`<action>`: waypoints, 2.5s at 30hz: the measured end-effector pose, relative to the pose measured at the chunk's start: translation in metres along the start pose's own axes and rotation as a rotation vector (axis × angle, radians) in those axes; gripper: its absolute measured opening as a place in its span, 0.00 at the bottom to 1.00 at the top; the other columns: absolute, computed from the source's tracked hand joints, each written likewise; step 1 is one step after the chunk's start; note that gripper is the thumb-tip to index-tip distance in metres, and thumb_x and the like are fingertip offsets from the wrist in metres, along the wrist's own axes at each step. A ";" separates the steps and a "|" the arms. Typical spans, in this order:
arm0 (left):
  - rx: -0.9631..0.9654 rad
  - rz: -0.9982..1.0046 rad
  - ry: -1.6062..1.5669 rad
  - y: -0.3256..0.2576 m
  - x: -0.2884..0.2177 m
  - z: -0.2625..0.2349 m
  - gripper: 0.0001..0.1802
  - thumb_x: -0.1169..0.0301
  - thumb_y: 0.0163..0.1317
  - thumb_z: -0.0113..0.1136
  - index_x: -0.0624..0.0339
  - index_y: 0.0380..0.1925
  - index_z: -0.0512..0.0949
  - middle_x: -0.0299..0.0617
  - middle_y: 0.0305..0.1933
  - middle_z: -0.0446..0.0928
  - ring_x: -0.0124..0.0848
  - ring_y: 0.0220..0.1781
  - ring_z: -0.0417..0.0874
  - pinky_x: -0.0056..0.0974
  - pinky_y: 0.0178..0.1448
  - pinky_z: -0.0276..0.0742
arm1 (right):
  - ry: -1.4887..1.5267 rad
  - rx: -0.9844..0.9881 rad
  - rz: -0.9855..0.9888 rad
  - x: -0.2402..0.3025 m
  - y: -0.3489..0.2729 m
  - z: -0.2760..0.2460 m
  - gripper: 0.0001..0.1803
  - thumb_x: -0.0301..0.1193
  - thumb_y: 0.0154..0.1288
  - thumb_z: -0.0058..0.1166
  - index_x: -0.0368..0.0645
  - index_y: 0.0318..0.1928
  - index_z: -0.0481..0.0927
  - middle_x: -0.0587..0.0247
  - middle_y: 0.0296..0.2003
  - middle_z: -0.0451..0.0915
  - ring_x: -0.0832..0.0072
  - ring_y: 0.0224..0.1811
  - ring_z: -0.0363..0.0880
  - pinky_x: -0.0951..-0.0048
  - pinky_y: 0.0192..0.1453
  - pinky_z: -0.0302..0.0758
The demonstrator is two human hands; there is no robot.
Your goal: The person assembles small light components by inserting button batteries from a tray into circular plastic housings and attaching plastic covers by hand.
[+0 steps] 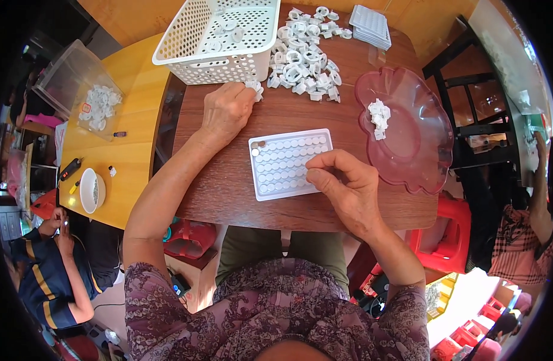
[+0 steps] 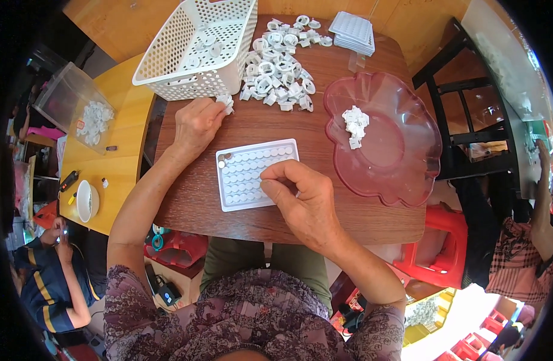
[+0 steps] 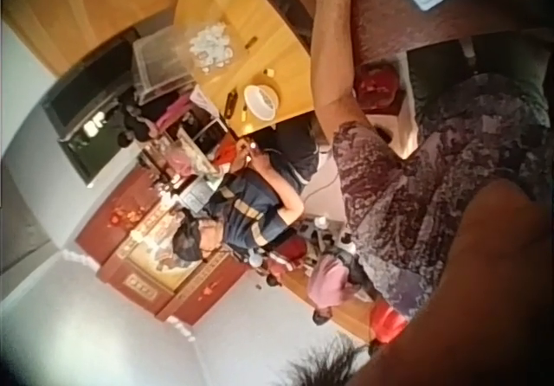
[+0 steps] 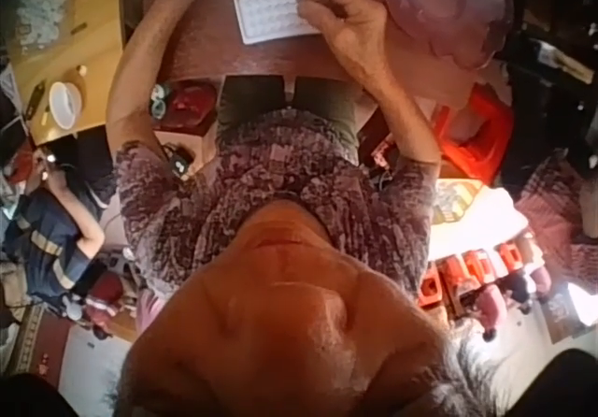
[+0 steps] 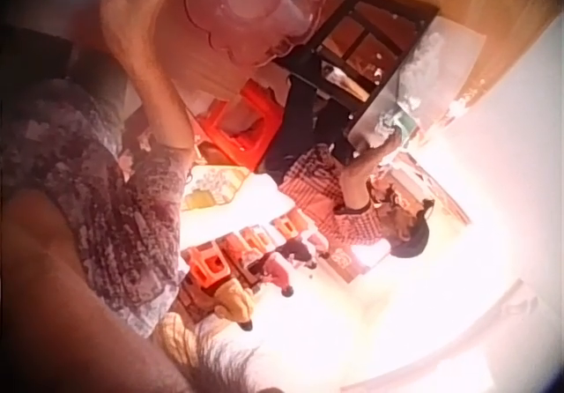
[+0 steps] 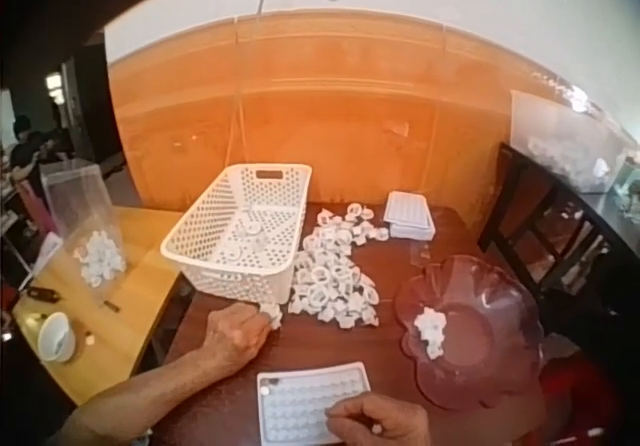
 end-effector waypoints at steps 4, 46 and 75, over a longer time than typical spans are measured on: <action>-0.060 0.173 -0.022 0.005 -0.040 -0.028 0.10 0.81 0.39 0.64 0.64 0.25 0.77 0.39 0.21 0.71 0.34 0.22 0.73 0.35 0.23 0.69 | 0.060 -0.088 0.040 -0.012 0.005 -0.009 0.07 0.21 0.57 0.55 0.32 0.37 0.77 0.68 0.26 0.77 0.83 0.29 0.72 0.80 0.34 0.70; 0.139 -0.949 -1.282 -0.063 -0.083 -0.026 0.15 0.67 0.63 0.55 0.70 0.41 0.77 0.42 0.30 0.78 0.24 0.23 0.76 0.26 0.24 0.70 | 0.090 0.109 0.149 -0.004 0.001 -0.001 0.04 0.24 0.54 0.57 0.35 0.29 0.78 0.70 0.22 0.76 0.87 0.23 0.69 0.84 0.25 0.65; 0.226 -1.291 -2.151 -0.136 -0.133 -0.013 0.20 0.67 0.61 0.55 0.74 0.46 0.73 0.54 0.38 0.78 0.32 0.29 0.78 0.34 0.32 0.75 | -0.629 0.017 -0.464 0.020 0.044 0.049 0.04 0.24 0.55 0.55 0.39 0.33 0.79 0.57 0.26 0.77 0.66 0.28 0.76 0.69 0.32 0.71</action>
Point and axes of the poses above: each hand's wrist, its own y-axis towards the middle knuckle, its own z-axis out of the palm, x = y × z, the point moved 10 cm from there along y, towards the middle knuckle
